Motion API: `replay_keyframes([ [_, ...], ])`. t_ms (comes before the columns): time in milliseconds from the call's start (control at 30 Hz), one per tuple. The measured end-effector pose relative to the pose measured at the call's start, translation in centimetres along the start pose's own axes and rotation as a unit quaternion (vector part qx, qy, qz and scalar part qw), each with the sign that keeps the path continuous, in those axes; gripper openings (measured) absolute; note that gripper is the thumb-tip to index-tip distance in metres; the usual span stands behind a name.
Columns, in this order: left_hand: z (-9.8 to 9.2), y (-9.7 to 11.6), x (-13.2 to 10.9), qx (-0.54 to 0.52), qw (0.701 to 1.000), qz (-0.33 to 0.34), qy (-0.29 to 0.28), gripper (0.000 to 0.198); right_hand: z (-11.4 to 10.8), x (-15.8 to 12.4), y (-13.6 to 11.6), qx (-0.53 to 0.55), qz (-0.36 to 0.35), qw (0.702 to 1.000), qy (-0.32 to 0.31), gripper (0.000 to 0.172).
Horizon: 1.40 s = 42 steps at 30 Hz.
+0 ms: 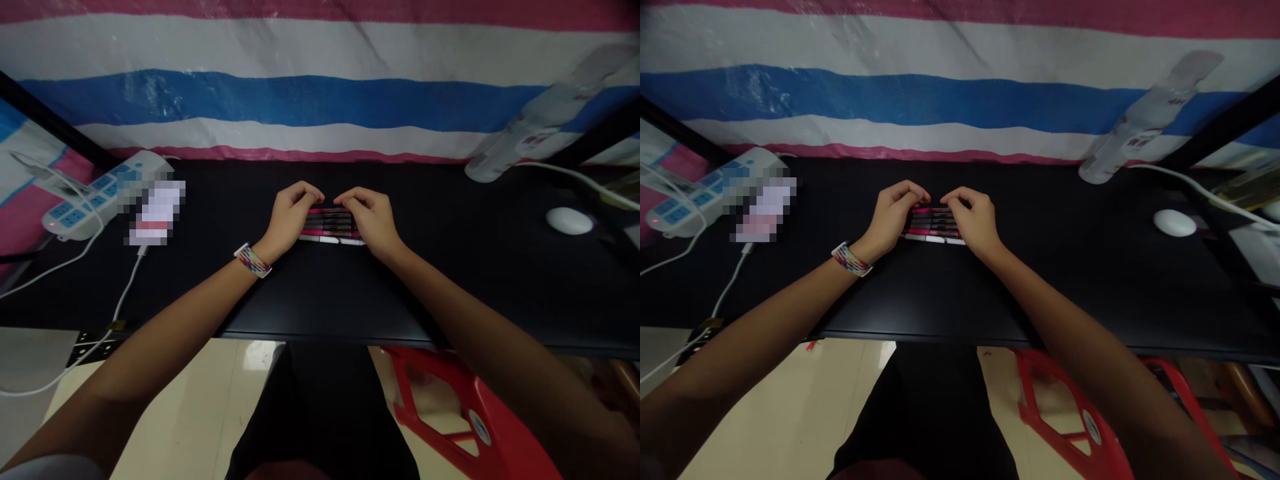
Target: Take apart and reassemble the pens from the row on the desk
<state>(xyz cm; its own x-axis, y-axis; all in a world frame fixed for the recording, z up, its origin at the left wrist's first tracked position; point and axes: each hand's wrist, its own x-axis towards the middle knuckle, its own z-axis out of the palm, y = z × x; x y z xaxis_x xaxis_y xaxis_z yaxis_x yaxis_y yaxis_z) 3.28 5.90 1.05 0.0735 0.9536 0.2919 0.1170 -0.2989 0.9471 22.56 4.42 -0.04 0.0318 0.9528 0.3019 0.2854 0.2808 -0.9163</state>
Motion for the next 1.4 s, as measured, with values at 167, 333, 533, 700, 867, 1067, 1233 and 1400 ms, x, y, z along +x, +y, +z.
replay_keyframes([
  [167, -0.5, -0.6, 0.6, 0.000, 1.000, -0.008, 0.020, 0.028, -0.2, -0.7, -0.3, -0.068, -0.081, 0.994, -0.015, 0.024],
  [333, -0.8, -0.7, 0.8, -0.008, 1.000, -0.017, 0.022, 0.025, -0.1, -1.5, -0.9, -0.119, -0.193, 0.973, -0.039, 0.021],
  [533, -0.8, -0.7, 0.9, 0.002, 1.000, -0.007, 0.016, 0.024, -0.1, -2.1, -1.3, -0.154, -0.249, 0.952, -0.085, 0.020],
  [700, -1.0, -1.1, 1.1, 0.021, 1.000, 0.010, 0.017, 0.025, 0.0, -2.5, -1.7, -0.165, -0.261, 0.943, -0.124, 0.022],
  [867, -1.2, -1.5, 1.2, 0.027, 0.999, 0.028, 0.014, 0.026, 0.2, -3.0, -1.8, -0.197, -0.296, 0.925, -0.133, 0.021],
  [1067, -1.2, -1.4, 1.2, 0.039, 0.999, 0.032, 0.017, 0.027, 0.0, -3.2, -2.3, -0.210, -0.337, 0.909, -0.127, 0.022],
  [1233, -1.8, -1.6, 1.6, 0.048, 0.998, 0.030, 0.028, 0.027, -0.9, -2.7, -2.5, -0.239, -0.359, 0.892, -0.138, 0.019],
  [1400, -2.2, -1.7, 1.9, 0.042, 0.998, 0.020, 0.040, 0.027, -1.6, -2.4, -2.4, -0.249, -0.359, 0.879, -0.193, 0.015],
])
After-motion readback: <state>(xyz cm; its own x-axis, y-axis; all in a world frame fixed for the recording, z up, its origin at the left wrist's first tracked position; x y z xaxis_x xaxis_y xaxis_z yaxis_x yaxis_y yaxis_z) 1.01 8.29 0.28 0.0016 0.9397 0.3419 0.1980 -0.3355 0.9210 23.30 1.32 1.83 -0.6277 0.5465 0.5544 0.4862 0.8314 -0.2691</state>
